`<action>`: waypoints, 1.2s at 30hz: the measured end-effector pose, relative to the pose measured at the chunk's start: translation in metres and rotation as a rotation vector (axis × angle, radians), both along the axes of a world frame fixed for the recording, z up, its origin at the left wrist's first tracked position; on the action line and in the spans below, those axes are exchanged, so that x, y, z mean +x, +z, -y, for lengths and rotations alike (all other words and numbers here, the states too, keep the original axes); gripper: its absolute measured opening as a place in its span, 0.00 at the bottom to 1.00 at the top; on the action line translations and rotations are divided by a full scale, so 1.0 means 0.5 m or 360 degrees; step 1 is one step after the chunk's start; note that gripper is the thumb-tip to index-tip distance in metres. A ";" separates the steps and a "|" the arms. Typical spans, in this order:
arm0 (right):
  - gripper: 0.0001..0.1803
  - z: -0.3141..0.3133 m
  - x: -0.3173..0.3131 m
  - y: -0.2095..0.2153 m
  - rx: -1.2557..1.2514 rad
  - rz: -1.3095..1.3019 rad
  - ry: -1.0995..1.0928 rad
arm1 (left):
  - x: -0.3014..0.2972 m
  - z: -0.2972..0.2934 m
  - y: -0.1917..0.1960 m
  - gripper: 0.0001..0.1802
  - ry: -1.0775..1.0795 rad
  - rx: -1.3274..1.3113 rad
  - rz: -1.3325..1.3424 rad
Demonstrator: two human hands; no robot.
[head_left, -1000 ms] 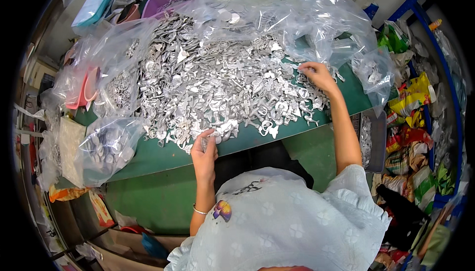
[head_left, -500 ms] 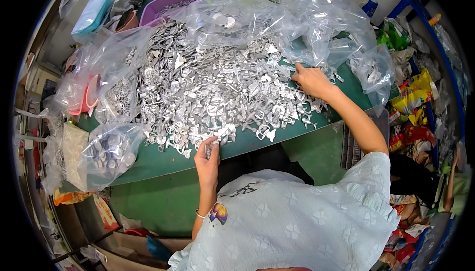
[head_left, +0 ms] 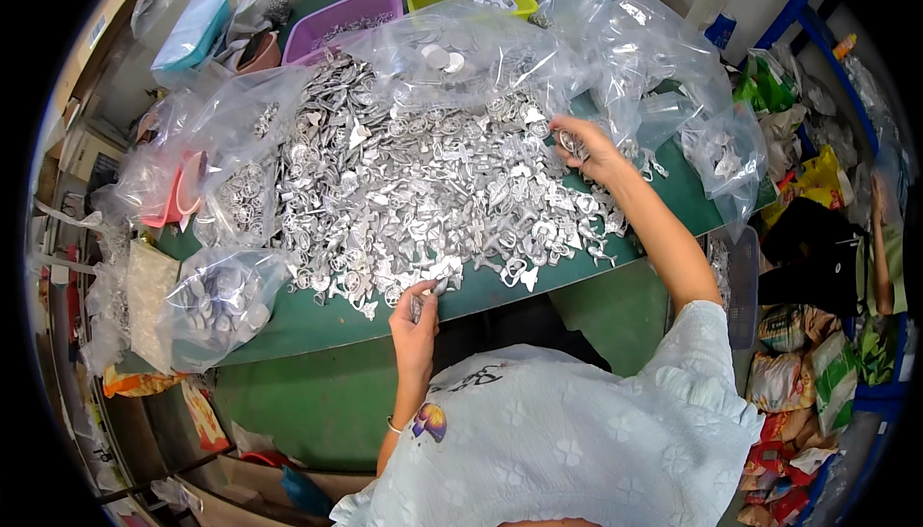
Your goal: The person sorts silver-colored metal components from a large pile on a table, picking them up by hand and placing them into plastic bags.
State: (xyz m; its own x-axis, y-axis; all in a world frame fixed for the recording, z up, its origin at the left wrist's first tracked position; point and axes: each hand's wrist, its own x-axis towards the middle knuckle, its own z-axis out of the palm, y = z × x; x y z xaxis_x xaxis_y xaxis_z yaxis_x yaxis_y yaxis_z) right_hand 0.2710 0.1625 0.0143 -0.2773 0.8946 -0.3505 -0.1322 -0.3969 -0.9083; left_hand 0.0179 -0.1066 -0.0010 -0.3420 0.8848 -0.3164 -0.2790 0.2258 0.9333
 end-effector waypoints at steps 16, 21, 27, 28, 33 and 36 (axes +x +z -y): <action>0.18 -0.054 -0.108 -0.043 0.1005 0.2281 0.0045 | -0.008 0.011 -0.005 0.09 -0.0023 0.0039 0.0011; 0.16 -0.048 -0.083 -0.069 0.1254 0.1990 -0.0117 | -0.009 0.013 -0.006 0.09 0.0005 0.0057 0.0061; 0.13 -0.045 -0.024 -0.004 0.0406 0.0746 -0.0084 | -0.020 0.015 -0.010 0.09 0.0013 0.0052 0.0131; 0.11 -0.066 -0.018 -0.014 0.0259 0.0220 -0.0013 | -0.022 0.018 -0.012 0.09 0.0030 0.0041 0.0141; 0.11 -0.093 -0.057 0.018 -0.0417 -0.1086 -0.0175 | -0.017 0.010 -0.002 0.09 0.0039 0.0016 0.0227; 0.12 -0.132 -0.069 -0.029 -0.0222 -0.1053 -0.0240 | -0.017 0.009 -0.004 0.09 0.0017 0.0028 0.0191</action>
State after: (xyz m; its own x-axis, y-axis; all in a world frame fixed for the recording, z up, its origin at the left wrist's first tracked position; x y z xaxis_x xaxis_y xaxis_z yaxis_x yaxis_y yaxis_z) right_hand 0.2363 0.2286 0.0000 -0.3484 0.8991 -0.2651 -0.7038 -0.4378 -0.5594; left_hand 0.0093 -0.1109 -0.0031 -0.3124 0.8871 -0.3399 -0.3911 0.2060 0.8970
